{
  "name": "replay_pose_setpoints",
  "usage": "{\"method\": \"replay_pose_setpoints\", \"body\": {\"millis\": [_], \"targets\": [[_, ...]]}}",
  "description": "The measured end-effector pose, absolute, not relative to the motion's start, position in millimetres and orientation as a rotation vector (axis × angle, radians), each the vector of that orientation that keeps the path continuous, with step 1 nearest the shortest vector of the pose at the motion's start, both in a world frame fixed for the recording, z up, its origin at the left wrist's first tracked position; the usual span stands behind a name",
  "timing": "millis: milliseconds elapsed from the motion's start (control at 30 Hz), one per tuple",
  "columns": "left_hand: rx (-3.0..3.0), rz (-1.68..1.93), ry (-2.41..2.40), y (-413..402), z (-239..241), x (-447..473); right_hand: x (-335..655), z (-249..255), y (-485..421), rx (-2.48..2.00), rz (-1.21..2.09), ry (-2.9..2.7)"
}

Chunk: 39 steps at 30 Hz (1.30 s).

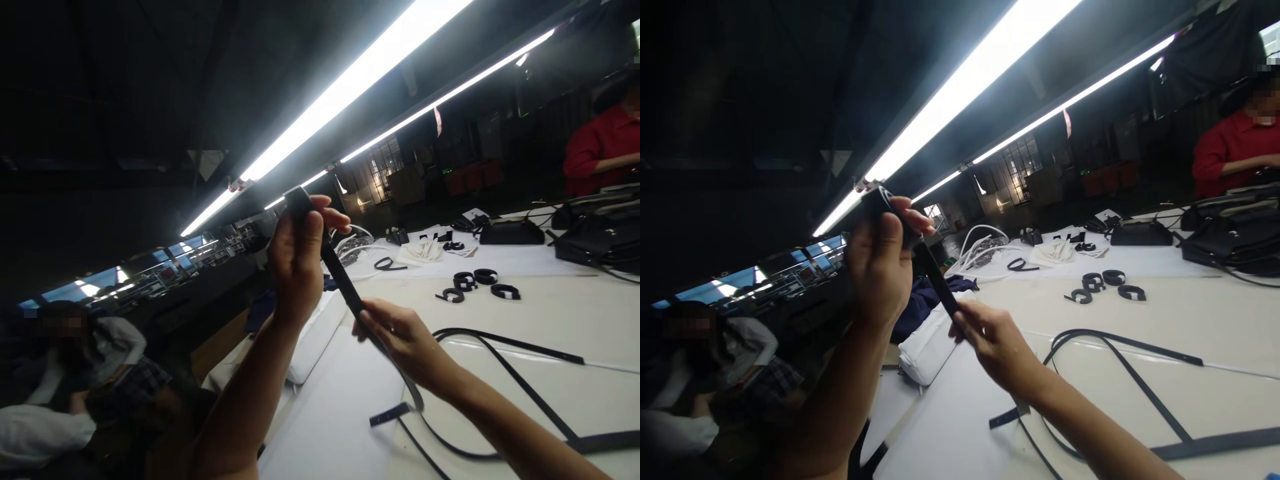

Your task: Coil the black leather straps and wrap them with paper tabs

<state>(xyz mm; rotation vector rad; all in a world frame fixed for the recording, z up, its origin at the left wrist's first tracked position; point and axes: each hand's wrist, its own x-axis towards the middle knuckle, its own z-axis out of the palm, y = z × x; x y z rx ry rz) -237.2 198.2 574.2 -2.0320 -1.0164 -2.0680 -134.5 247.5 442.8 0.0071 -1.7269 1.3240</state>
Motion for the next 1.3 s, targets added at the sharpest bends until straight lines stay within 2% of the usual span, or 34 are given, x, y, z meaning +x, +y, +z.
{"method": "replay_pose_setpoints", "body": {"millis": [100,233,333,467,600,733,867,933,1033,1167,1233,1300], "targets": [[-2.090,-1.702,-1.197,206,544,-259,-118,431,235,0.069,1.873,-1.561],[-2.215,-1.379,-1.521,204,499,-281,-95,427,239,0.162,2.156,-1.326],[-2.341,-1.489,-1.766,196,465,-284,-86,429,250,0.232,2.301,-1.193],[-2.354,-1.979,-1.899,189,417,-272,-88,430,262,0.196,2.380,-0.990],[-2.246,-2.329,-1.967,181,371,-248,-101,422,271,0.232,2.337,-0.903],[-2.150,-2.403,-2.112,165,352,-224,-116,400,289,0.083,2.077,-0.984],[-2.120,-2.455,-2.171,151,358,-212,-116,368,299,-0.327,1.606,-1.442],[-2.032,-2.567,-2.113,149,365,-212,-112,353,292,-0.470,1.486,-1.692],[-1.842,-2.860,-1.926,154,380,-217,-110,333,270,-0.431,1.528,-1.782],[-1.590,-3.218,-1.572,170,400,-228,-116,304,237,-0.338,1.624,-1.585],[-1.540,-3.153,-1.464,181,402,-236,-118,290,221,-0.392,1.614,-1.536],[-1.505,-2.873,-1.474,193,396,-246,-117,280,207,-0.392,1.580,-1.559]]}}
